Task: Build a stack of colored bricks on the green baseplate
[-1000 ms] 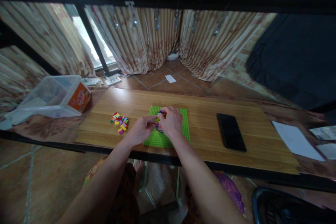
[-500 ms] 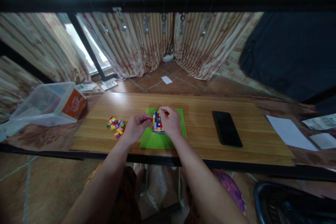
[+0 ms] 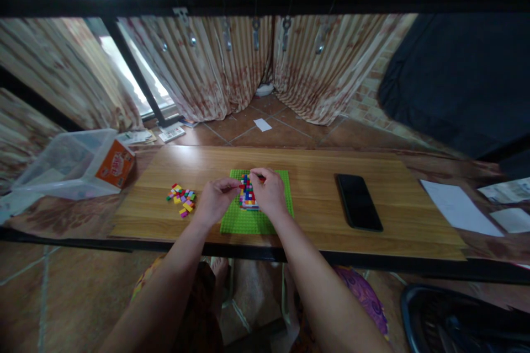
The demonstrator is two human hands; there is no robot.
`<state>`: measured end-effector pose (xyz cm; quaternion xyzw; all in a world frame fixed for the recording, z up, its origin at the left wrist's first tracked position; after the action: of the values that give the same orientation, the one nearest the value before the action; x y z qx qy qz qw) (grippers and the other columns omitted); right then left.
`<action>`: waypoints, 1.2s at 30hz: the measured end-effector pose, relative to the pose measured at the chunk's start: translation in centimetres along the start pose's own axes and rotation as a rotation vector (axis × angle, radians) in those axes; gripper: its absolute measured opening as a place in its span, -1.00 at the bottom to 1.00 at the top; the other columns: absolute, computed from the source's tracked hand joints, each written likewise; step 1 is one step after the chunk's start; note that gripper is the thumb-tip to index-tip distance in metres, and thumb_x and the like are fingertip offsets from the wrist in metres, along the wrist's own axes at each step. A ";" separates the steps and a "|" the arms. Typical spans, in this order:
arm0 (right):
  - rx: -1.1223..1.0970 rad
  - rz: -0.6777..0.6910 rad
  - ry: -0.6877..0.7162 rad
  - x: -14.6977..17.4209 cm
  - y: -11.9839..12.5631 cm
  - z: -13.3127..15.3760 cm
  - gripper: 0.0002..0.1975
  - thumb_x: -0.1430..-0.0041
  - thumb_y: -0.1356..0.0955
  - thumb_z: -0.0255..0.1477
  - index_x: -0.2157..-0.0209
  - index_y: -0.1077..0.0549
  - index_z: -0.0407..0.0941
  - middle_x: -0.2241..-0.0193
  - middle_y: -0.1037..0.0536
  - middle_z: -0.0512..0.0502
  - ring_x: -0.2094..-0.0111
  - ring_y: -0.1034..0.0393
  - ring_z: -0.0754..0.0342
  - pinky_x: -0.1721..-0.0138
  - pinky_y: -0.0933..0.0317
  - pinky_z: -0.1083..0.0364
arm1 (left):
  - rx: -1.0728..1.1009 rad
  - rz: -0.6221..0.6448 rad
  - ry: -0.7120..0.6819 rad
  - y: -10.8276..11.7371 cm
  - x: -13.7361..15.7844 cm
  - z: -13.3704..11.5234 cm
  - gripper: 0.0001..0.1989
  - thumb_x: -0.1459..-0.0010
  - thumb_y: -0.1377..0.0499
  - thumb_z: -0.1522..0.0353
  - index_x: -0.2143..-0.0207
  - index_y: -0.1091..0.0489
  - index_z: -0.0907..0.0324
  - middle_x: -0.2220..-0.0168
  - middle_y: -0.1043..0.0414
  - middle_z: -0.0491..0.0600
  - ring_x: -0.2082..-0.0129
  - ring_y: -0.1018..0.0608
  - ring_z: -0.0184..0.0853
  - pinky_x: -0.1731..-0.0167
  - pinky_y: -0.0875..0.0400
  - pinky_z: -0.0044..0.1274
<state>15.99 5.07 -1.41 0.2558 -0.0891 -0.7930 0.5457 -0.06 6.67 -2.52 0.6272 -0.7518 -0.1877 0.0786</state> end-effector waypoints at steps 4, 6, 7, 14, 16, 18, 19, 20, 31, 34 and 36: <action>0.043 0.059 0.024 0.1 -0.3 -0.1 -0.84 -0.09 -0.38 -0.42 0.28 -0.59 -0.08 0.22 -0.64 -0.12 0.11 -0.49 -0.05 -0.03 -0.29 -0.06 | 0.055 0.033 -0.004 -0.5 -0.1 0.0 -0.89 -0.02 -0.19 0.49 0.44 -0.53 0.24 0.45 -0.54 -0.06 0.42 -0.53 -0.39 0.33 -0.41 -0.57; 0.071 0.092 0.047 0.1 -0.5 0.0 -0.82 -0.06 -0.40 -0.45 0.26 -0.58 -0.08 0.20 -0.63 -0.12 0.08 -0.47 -0.06 -0.06 -0.25 -0.09 | 0.056 0.024 0.008 -0.5 -0.2 0.1 -0.90 0.00 -0.18 0.51 0.45 -0.51 0.24 0.46 -0.52 -0.07 0.44 -0.52 -0.40 0.36 -0.39 -0.59; 0.082 0.102 0.056 0.2 -0.6 0.0 -0.81 -0.05 -0.40 -0.46 0.25 -0.58 -0.09 0.19 -0.62 -0.13 0.08 -0.46 -0.06 -0.08 -0.24 -0.09 | 0.049 0.014 0.015 -0.5 -0.2 0.1 -0.90 0.01 -0.18 0.51 0.45 -0.50 0.24 0.47 -0.52 -0.08 0.45 -0.51 -0.41 0.37 -0.38 -0.59; 0.167 0.097 0.051 0.3 -0.7 0.6 -0.80 -0.02 -0.41 -0.53 0.27 -0.57 -0.07 0.20 -0.60 -0.11 0.07 -0.44 -0.07 -0.06 -0.24 -0.09 | -0.006 -0.011 0.024 -0.4 -0.3 0.1 -0.90 0.01 -0.17 0.53 0.45 -0.48 0.23 0.50 -0.50 -0.10 0.49 -0.50 -0.42 0.42 -0.35 -0.61; 0.174 0.097 0.055 0.4 -0.7 0.7 -0.80 -0.02 -0.41 -0.53 0.27 -0.57 -0.08 0.20 -0.60 -0.12 0.08 -0.43 -0.07 -0.07 -0.24 -0.09 | -0.007 -0.009 0.021 -0.4 -0.2 0.0 -0.89 0.00 -0.17 0.53 0.44 -0.48 0.22 0.49 -0.51 -0.09 0.48 -0.51 -0.41 0.40 -0.36 -0.60; 0.173 0.096 0.060 0.4 -0.7 0.7 -0.80 -0.02 -0.40 -0.53 0.27 -0.57 -0.07 0.20 -0.60 -0.11 0.08 -0.43 -0.06 -0.07 -0.23 -0.10 | -0.006 -0.009 0.022 -0.4 -0.2 -0.1 -0.89 0.01 -0.17 0.54 0.44 -0.48 0.22 0.48 -0.52 -0.09 0.47 -0.52 -0.41 0.40 -0.36 -0.60; 0.175 0.094 0.062 0.4 -0.7 0.7 -0.80 -0.02 -0.40 -0.52 0.27 -0.57 -0.06 0.20 -0.60 -0.11 0.08 -0.43 -0.07 -0.08 -0.23 -0.10 | -0.007 -0.009 0.023 -0.4 -0.2 -0.1 -0.89 0.01 -0.17 0.54 0.44 -0.47 0.21 0.48 -0.52 -0.09 0.47 -0.52 -0.40 0.40 -0.36 -0.60; 0.179 0.093 0.062 0.4 -0.7 0.6 -0.80 -0.03 -0.40 -0.51 0.27 -0.58 -0.06 0.20 -0.60 -0.11 0.08 -0.43 -0.07 -0.08 -0.23 -0.11 | -0.010 -0.011 0.023 -0.5 -0.2 -0.1 -0.88 0.01 -0.17 0.54 0.44 -0.47 0.21 0.48 -0.52 -0.09 0.46 -0.53 -0.40 0.40 -0.37 -0.60; 0.153 0.098 0.031 0.2 -1.0 -0.2 -0.80 -0.01 -0.40 -0.51 0.27 -0.58 -0.08 0.20 -0.62 -0.13 0.09 -0.45 -0.07 -0.07 -0.25 -0.11 | 0.035 -0.012 0.047 -0.7 -0.2 0.1 -0.86 0.03 -0.15 0.58 0.45 -0.45 0.22 0.48 -0.51 -0.09 0.46 -0.53 -0.41 0.39 -0.38 -0.60; 0.137 0.103 0.025 0.1 -1.1 -0.4 -0.80 -0.01 -0.40 -0.50 0.26 -0.58 -0.07 0.19 -0.62 -0.12 0.10 -0.46 -0.06 -0.05 -0.25 -0.10 | 0.070 -0.017 0.060 -0.6 -0.2 0.3 -0.87 0.05 -0.16 0.57 0.47 -0.45 0.22 0.50 -0.50 -0.11 0.48 -0.51 -0.42 0.41 -0.36 -0.61; 0.136 0.103 0.020 0.1 -1.1 -0.5 -0.80 -0.01 -0.40 -0.50 0.26 -0.58 -0.08 0.20 -0.62 -0.12 0.11 -0.46 -0.06 -0.05 -0.26 -0.10 | 0.101 -0.015 0.071 -0.6 -0.3 0.5 -0.89 0.07 -0.17 0.55 0.47 -0.45 0.22 0.51 -0.49 -0.11 0.49 -0.51 -0.42 0.42 -0.36 -0.61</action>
<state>15.31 5.47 -2.34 0.2954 -0.1505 -0.7534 0.5678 0.40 6.99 -3.20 0.6421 -0.7524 -0.1278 0.0721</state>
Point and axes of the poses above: each hand's wrist, its own x-axis away from the middle knuckle, its own y-axis out of the back of the hand, z = x × y, the point moved 7 cm from there along -x, towards the middle knuckle
